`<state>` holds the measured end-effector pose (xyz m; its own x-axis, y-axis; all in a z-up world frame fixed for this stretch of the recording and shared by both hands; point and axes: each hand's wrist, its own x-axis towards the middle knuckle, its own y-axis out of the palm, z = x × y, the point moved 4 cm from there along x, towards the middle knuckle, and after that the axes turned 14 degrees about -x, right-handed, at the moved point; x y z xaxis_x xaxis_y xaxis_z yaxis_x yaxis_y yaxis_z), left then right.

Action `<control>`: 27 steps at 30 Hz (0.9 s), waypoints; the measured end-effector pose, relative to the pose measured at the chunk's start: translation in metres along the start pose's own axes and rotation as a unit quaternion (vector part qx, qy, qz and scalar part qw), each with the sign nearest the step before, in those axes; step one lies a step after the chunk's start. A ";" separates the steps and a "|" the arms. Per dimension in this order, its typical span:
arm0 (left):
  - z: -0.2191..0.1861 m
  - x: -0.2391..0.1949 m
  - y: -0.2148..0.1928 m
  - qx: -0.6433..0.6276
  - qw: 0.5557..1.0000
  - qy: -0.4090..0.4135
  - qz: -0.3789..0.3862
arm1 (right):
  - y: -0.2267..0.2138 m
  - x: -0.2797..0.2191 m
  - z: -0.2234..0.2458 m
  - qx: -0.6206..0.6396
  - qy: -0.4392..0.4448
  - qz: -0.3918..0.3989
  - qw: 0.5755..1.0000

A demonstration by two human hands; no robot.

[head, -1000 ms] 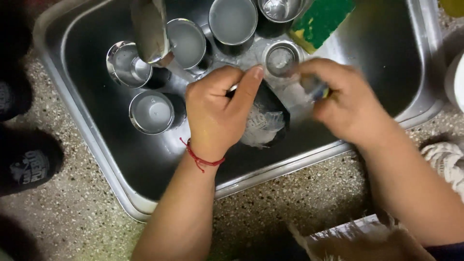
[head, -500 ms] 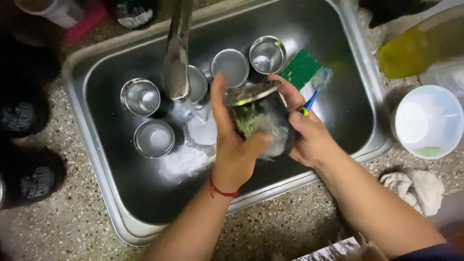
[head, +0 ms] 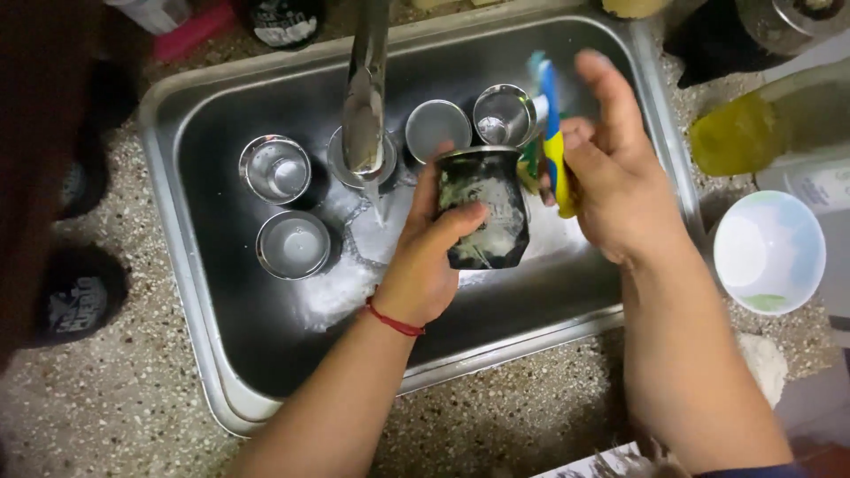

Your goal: The person washes a black metal cup in a kitchen sink using a toothbrush and a sponge. They scrub the cup's exterior and interior, rinse it under running water, and place it in the sink among other cups.

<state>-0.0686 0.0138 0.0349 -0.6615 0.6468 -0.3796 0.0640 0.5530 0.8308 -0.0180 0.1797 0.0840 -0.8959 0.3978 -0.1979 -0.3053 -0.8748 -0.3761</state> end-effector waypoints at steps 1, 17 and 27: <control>-0.001 -0.001 0.000 0.009 1.000 -0.008 -0.013 | 0.001 -0.001 -0.007 0.115 0.001 0.029 0.993; 0.020 0.005 -0.051 0.453 0.839 0.231 0.193 | -0.014 -0.018 -0.048 0.583 -0.070 0.278 0.760; 0.020 -0.005 -0.050 0.455 0.815 0.271 0.236 | 0.004 -0.014 -0.017 0.585 -0.171 0.305 0.732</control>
<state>-0.0536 -0.0063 -0.0132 -0.6202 0.7089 0.3359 0.7708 0.6303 0.0931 -0.0011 0.1752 0.0694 -0.9480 -0.0833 0.3073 0.2970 -0.5792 0.7592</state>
